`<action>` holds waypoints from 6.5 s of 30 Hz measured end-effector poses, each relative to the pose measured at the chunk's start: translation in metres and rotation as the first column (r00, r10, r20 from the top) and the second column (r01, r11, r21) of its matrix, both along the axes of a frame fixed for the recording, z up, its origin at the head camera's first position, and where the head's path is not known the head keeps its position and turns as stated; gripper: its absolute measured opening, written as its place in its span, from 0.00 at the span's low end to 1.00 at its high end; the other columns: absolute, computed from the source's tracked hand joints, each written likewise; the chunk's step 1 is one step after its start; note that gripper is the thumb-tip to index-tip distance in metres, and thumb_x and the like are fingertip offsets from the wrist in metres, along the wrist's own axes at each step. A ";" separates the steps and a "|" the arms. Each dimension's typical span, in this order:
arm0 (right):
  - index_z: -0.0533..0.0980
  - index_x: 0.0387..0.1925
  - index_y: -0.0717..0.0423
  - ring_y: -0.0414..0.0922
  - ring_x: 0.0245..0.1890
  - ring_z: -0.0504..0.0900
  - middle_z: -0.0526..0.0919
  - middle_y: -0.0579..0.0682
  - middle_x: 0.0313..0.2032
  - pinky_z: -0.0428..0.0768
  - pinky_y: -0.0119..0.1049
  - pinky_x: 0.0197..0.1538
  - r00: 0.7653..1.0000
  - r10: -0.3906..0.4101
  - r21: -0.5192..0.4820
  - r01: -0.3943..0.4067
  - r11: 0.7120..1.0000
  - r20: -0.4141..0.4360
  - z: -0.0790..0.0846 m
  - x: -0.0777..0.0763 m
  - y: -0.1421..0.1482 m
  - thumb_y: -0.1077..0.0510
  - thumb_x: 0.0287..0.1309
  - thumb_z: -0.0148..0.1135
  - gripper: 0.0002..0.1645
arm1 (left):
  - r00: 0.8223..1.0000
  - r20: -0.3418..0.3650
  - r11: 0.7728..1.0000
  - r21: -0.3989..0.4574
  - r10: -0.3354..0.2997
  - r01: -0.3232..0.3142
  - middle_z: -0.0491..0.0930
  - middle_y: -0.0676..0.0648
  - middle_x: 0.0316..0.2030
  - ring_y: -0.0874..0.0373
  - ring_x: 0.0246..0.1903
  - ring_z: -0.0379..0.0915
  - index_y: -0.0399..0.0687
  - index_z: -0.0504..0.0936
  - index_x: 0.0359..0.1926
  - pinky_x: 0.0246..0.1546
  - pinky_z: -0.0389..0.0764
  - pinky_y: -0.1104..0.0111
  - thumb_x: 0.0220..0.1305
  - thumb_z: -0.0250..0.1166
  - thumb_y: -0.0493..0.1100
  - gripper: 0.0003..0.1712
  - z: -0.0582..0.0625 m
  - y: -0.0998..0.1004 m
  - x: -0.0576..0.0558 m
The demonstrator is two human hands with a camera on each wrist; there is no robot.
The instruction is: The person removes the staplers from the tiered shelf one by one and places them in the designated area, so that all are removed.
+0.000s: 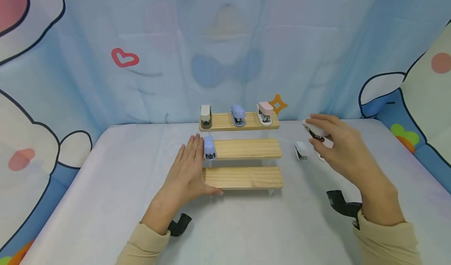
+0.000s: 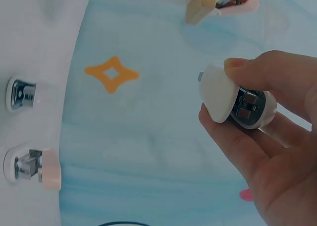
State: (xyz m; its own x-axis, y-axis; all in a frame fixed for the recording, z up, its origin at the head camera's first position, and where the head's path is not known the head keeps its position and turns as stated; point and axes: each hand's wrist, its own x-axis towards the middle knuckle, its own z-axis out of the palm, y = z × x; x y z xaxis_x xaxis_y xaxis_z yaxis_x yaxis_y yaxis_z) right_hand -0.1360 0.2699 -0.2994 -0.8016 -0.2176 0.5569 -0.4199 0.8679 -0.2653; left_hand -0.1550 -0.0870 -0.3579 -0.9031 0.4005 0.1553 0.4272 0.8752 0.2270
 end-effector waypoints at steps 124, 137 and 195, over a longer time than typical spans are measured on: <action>0.73 0.60 0.66 0.69 0.55 0.73 0.71 0.70 0.62 0.74 0.70 0.53 0.960 -0.246 -0.154 0.265 0.952 0.131 -0.027 -0.024 0.045 0.67 0.68 0.48 0.21 | 1.000 0.012 0.999 -0.030 0.021 -0.020 0.37 0.38 0.79 0.48 0.79 0.30 0.36 0.38 0.78 0.79 0.42 0.54 0.33 0.78 0.74 0.86 0.000 0.002 -0.002; 0.75 0.57 0.66 0.67 0.53 0.75 0.73 0.69 0.59 0.76 0.69 0.52 0.983 -0.175 -0.155 0.180 0.971 0.048 -0.019 -0.019 0.019 0.69 0.66 0.51 0.19 | 1.000 0.000 0.999 -0.029 0.019 -0.018 0.37 0.38 0.79 0.48 0.79 0.31 0.36 0.39 0.78 0.79 0.43 0.54 0.32 0.78 0.74 0.86 0.000 0.001 -0.001; 0.78 0.53 0.59 0.50 0.48 0.83 0.79 0.55 0.54 0.85 0.44 0.46 0.933 0.357 0.036 -0.355 0.934 -0.037 -0.016 -0.015 -0.127 0.59 0.62 0.66 0.18 | 1.000 -0.011 0.999 -0.045 0.019 -0.019 0.38 0.38 0.79 0.47 0.79 0.32 0.35 0.41 0.78 0.79 0.43 0.54 0.33 0.77 0.75 0.85 0.002 -0.001 -0.001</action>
State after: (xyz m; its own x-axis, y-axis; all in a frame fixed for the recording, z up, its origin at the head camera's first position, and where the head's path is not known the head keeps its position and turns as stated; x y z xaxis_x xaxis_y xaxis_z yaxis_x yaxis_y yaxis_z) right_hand -0.1508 0.1433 -0.3157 -0.6443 -0.5007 0.5782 -0.7132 0.6663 -0.2177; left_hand -0.1559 -0.0881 -0.3558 -0.9091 0.3899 0.1468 0.4123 0.8926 0.1824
